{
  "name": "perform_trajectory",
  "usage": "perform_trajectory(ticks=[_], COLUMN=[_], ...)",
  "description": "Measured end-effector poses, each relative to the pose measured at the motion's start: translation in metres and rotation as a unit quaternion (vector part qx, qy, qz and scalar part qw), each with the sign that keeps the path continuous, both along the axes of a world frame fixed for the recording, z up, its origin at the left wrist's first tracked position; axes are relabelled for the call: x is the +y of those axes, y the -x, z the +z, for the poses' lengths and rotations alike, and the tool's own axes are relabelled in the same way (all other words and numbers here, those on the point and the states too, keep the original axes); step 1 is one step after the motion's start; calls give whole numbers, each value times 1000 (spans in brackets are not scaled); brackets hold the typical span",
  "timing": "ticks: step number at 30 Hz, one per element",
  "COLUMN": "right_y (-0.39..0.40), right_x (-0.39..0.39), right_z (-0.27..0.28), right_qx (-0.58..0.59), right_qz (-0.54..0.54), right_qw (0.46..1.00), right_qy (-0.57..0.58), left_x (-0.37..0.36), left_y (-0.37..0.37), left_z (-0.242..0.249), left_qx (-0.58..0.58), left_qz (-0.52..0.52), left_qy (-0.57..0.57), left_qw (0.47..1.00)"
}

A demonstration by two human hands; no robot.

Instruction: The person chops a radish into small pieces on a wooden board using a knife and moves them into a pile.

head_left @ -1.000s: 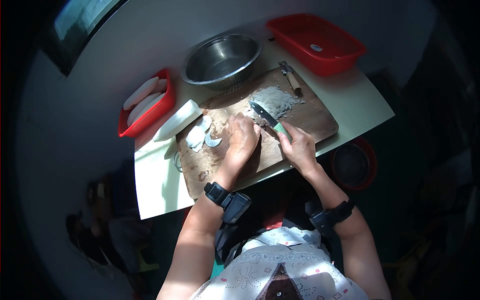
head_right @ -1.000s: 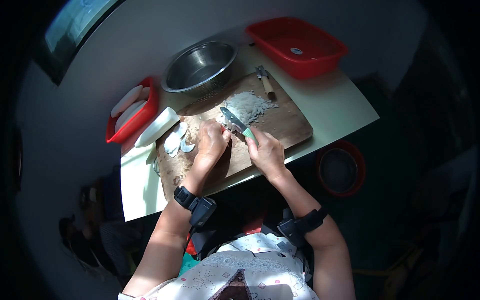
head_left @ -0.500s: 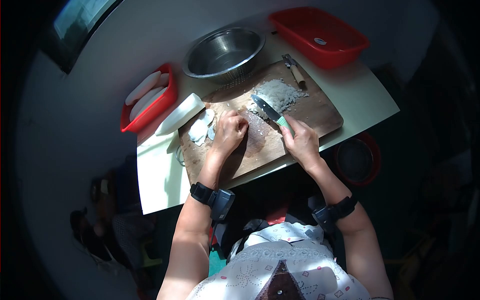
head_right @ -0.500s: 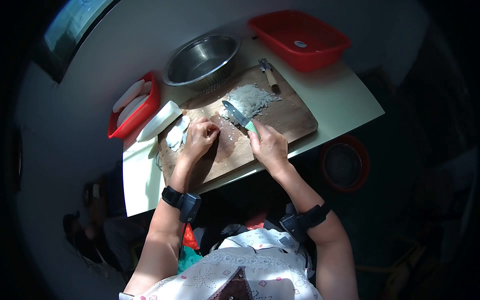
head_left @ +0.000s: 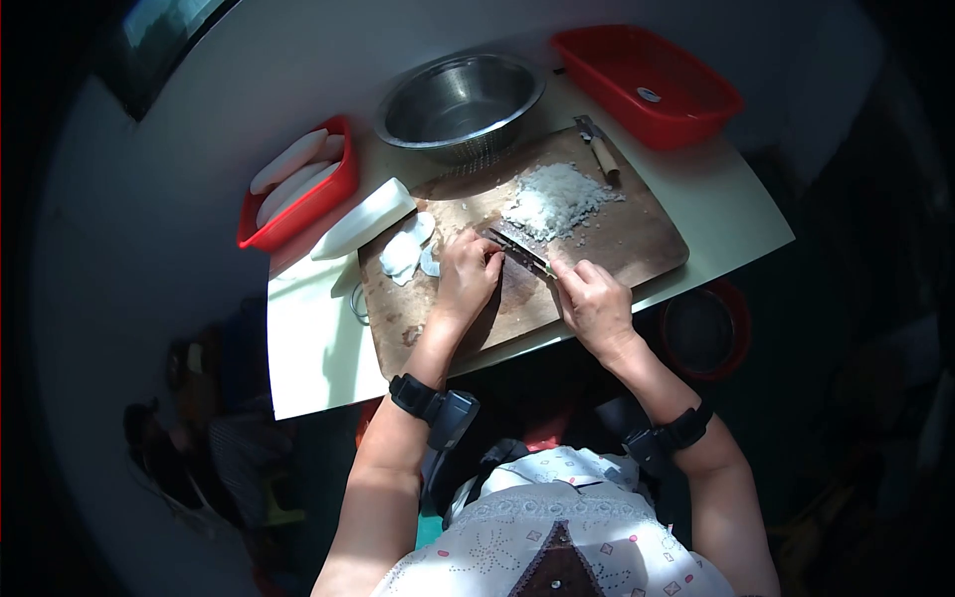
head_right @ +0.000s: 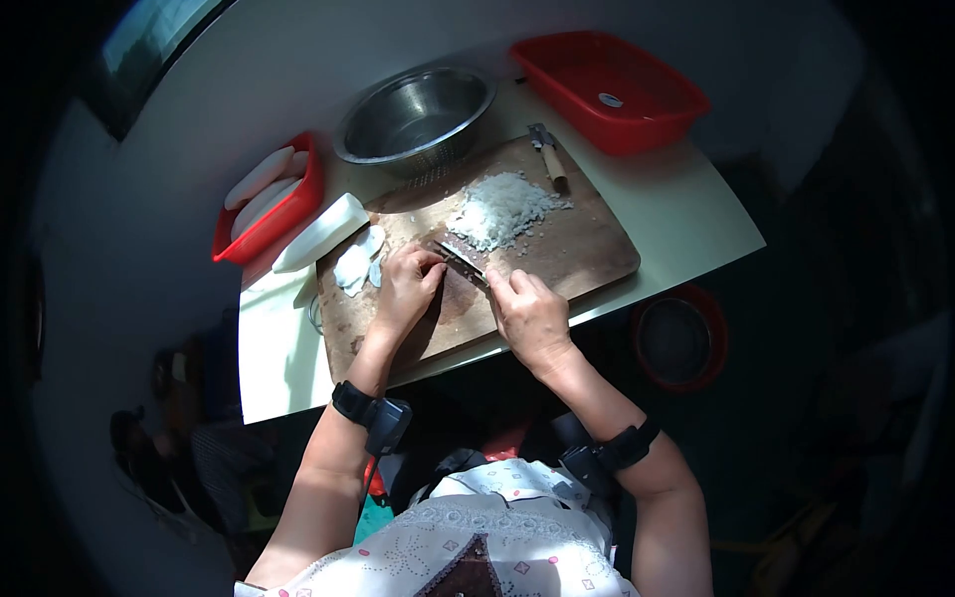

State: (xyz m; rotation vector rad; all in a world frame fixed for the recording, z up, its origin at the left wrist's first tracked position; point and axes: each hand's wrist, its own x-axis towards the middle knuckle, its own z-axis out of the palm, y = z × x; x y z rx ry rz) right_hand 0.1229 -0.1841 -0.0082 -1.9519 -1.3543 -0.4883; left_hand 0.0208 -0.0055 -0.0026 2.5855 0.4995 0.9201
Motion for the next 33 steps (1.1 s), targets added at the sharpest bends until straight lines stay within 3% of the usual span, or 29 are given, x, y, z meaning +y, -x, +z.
perform_trajectory(ticks=[5,10,16,26,33], right_y=[0,1,-1,6,1], right_x=[1,13,7,15,12], right_z=[2,0,1,-3,3], right_qx=[-28,-30,43,-40,70], right_qz=[5,1,12,-8,-1], right_qw=[999,999,999,999,997], right_qy=[18,32,25,28,26], left_x=[-2,-12,-10,-12,-13], left_y=[0,5,6,5,5], left_z=[-5,-4,-8,-6,-7], left_qx=[-19,-30,-49,-40,-51], left_qz=[3,1,3,9,30], left_qy=[32,-12,-21,-2,35], left_qw=[999,999,999,999,998])
